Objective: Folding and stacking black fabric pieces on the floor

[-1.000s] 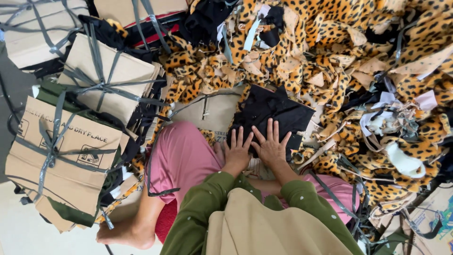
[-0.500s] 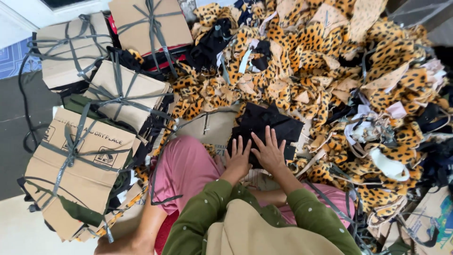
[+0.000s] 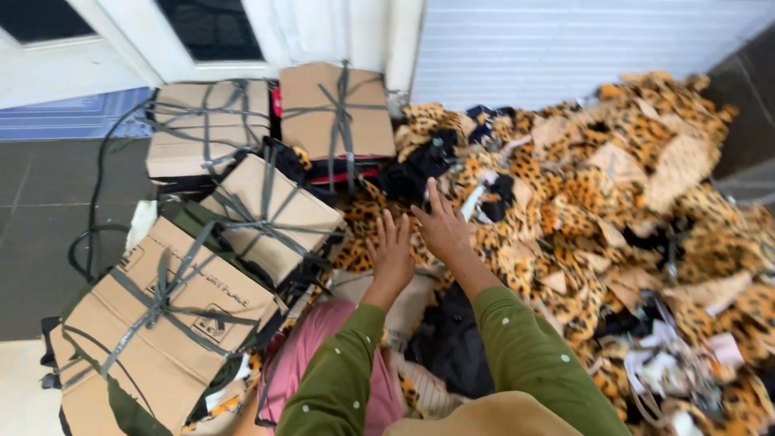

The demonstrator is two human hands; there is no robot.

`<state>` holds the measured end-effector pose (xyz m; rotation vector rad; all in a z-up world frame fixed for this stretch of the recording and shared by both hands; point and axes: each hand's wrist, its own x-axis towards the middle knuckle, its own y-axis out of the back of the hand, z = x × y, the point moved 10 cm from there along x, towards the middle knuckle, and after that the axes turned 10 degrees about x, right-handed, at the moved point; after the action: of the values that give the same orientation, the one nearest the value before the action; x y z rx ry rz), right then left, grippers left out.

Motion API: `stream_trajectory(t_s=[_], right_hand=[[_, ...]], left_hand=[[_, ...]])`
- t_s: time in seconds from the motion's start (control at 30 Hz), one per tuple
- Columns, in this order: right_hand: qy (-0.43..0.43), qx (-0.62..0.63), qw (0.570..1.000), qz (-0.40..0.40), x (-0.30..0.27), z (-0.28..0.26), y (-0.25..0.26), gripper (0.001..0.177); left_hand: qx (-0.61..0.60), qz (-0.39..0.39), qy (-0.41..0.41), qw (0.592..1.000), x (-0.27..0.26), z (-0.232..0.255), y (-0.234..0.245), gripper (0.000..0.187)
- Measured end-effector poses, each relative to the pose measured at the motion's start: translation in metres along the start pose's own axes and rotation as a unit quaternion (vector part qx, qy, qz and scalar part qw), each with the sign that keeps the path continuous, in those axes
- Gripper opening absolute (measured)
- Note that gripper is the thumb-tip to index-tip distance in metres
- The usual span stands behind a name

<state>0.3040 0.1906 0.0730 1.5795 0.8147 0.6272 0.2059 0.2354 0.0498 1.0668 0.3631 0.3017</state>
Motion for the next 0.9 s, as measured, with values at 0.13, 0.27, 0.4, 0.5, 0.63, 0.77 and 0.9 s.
stream_trajectory(t_s=[0.13,0.27,0.4,0.5,0.63,0.77,0.9], right_hand=[[0.01,-0.024,0.997,-0.071,0.053,0.002,-0.028,0.047],[0.035,0.159,0.987,0.0,0.088,0.049,-0.08,0.053],[0.014,0.445,0.876,0.186,0.07,0.114,-0.042,0.047],[-0.069,0.535,0.82,0.192,0.035,0.156,0.01,0.041],[-0.075,0.495,0.837,0.221,-0.001,0.212,0.078,0.044],[-0.082,0.479,0.818,0.309,-0.1,0.245,0.162,0.046],[-0.001,0.349,0.831,0.432,-0.25,0.247,0.214,0.039]], left_hand=[[-0.061,0.009,0.011,0.998,0.014,-0.016,-0.01,0.091],[-0.119,-0.018,0.004,0.993,0.019,-0.013,-0.014,0.089],[-0.224,-0.023,-0.047,0.973,0.016,0.019,-0.007,0.085],[-0.251,-0.041,-0.07,0.964,0.016,0.059,-0.004,0.083],[-0.215,-0.084,-0.077,0.97,0.002,0.111,-0.007,0.086],[-0.253,-0.102,-0.167,0.947,-0.018,0.163,-0.023,0.085],[-0.334,-0.141,-0.265,0.894,-0.068,0.237,-0.009,0.087]])
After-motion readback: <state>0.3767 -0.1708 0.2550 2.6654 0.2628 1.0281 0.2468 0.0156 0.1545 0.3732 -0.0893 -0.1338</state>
